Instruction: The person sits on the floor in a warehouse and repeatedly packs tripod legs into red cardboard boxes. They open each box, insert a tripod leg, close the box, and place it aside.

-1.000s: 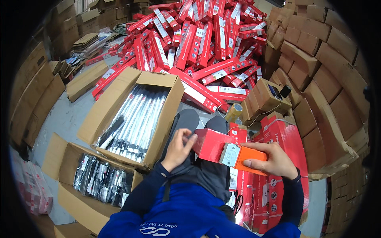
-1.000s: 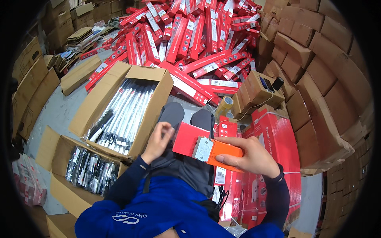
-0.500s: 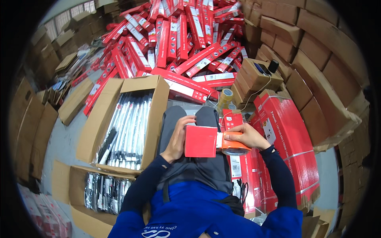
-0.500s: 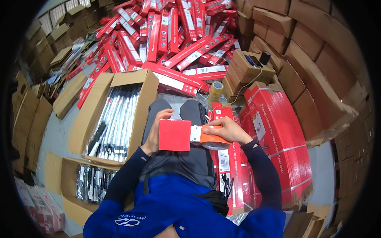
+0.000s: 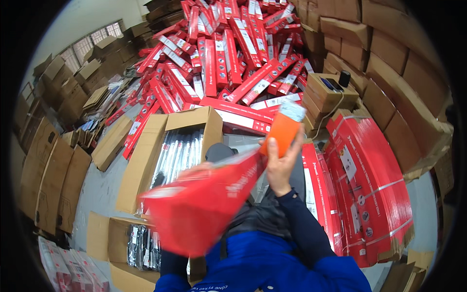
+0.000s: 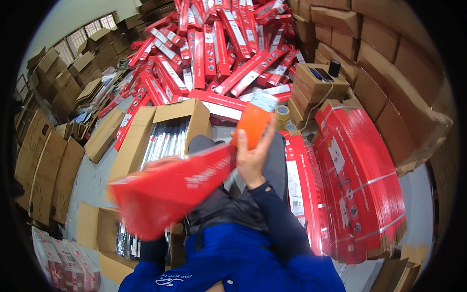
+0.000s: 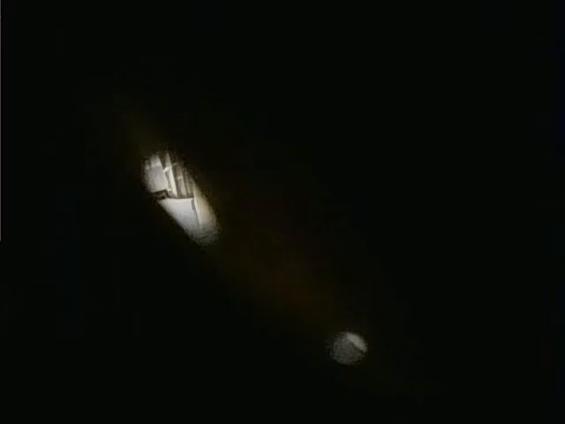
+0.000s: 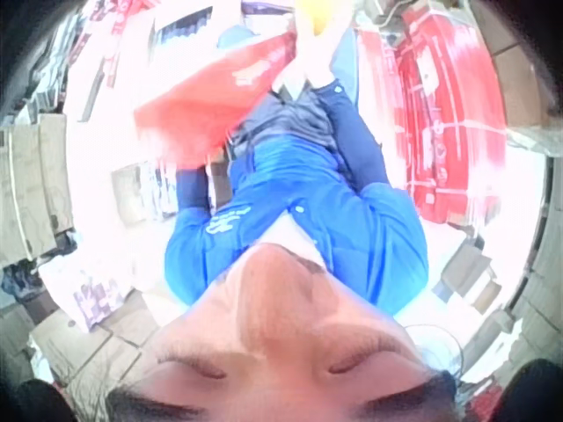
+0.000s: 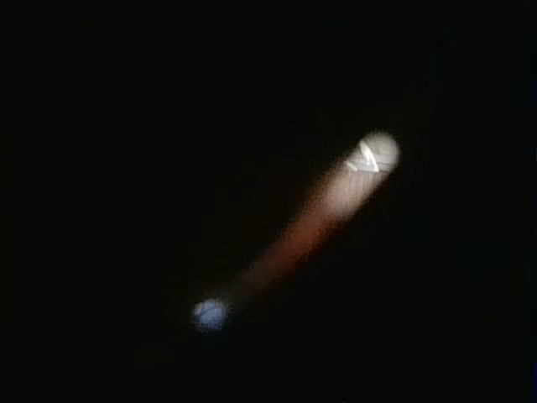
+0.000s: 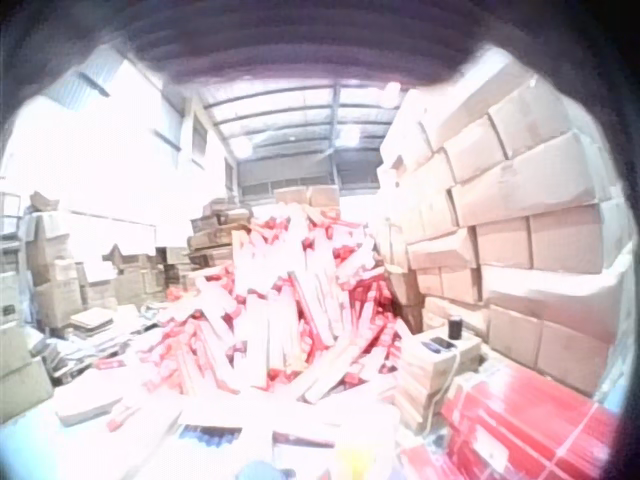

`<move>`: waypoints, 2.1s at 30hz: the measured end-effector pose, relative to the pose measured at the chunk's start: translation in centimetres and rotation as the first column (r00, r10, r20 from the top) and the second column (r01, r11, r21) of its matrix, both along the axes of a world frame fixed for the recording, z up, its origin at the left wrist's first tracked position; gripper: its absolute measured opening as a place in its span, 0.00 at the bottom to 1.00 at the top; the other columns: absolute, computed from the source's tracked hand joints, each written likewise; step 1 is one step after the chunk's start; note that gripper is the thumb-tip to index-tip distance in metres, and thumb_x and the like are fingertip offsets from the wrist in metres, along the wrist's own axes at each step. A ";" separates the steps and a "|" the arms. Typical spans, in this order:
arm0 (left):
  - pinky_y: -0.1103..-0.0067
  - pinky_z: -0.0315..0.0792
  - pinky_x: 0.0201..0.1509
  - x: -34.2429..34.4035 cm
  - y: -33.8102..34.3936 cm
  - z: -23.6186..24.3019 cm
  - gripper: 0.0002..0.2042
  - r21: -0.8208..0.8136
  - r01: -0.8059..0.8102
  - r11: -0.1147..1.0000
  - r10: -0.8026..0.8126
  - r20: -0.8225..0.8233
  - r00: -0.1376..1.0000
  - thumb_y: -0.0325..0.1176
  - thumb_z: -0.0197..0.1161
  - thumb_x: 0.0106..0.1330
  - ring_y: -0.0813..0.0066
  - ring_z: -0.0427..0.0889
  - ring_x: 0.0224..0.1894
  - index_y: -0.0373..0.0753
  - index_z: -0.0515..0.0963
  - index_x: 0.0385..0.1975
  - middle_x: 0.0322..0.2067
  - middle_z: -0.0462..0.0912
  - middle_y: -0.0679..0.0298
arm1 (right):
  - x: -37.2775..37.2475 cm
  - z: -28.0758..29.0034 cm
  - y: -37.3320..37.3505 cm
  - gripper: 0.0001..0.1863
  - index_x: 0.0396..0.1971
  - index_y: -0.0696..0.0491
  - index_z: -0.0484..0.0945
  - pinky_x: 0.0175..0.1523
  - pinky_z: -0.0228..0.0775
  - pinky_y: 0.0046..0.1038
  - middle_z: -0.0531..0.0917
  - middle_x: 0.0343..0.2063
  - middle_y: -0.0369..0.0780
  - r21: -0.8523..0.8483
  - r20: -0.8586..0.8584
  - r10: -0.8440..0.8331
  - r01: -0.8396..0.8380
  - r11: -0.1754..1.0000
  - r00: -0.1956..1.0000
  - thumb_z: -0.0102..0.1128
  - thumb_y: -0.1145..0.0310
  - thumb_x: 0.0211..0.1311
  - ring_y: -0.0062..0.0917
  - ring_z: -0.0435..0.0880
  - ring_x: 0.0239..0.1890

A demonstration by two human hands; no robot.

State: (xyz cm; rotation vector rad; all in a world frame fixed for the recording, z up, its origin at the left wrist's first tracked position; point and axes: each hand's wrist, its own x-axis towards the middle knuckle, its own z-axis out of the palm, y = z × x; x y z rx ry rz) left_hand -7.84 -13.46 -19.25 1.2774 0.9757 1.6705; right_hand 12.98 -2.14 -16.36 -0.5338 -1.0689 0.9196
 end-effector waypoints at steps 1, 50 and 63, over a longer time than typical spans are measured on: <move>0.70 0.71 0.67 -0.6 -0.2 0.5 0.29 0.079 -0.098 0.992 0.091 0.080 0.993 0.48 0.63 0.67 0.68 0.76 0.62 0.39 0.71 0.65 0.60 0.76 0.60 | 0.9 -0.1 0.1 0.39 0.78 0.54 0.46 0.68 0.65 0.29 0.68 0.66 0.46 0.030 -0.018 -0.009 0.010 1.000 1.000 0.57 0.72 0.75 0.27 0.74 0.62; 0.59 0.76 0.58 -33.0 4.1 -17.6 0.34 -0.246 -0.865 0.437 0.213 -0.907 0.365 0.51 0.72 0.55 0.43 0.85 0.51 0.29 0.75 0.53 0.47 0.85 0.40 | 7.8 -6.0 -0.9 0.26 0.62 0.59 0.73 0.57 0.76 0.26 0.80 0.55 0.42 -0.477 0.415 0.376 -0.154 0.865 0.829 0.61 0.69 0.65 0.25 0.81 0.55; 0.58 0.76 0.59 -23.9 12.6 -18.4 0.46 -0.407 -0.817 0.409 0.018 -0.891 0.453 0.55 0.74 0.52 0.42 0.83 0.53 0.23 0.64 0.59 0.49 0.82 0.42 | 8.0 -4.4 -1.1 0.22 0.58 0.60 0.77 0.61 0.71 0.27 0.81 0.52 0.42 -0.425 0.446 0.308 -0.104 0.899 0.840 0.63 0.70 0.66 0.26 0.80 0.56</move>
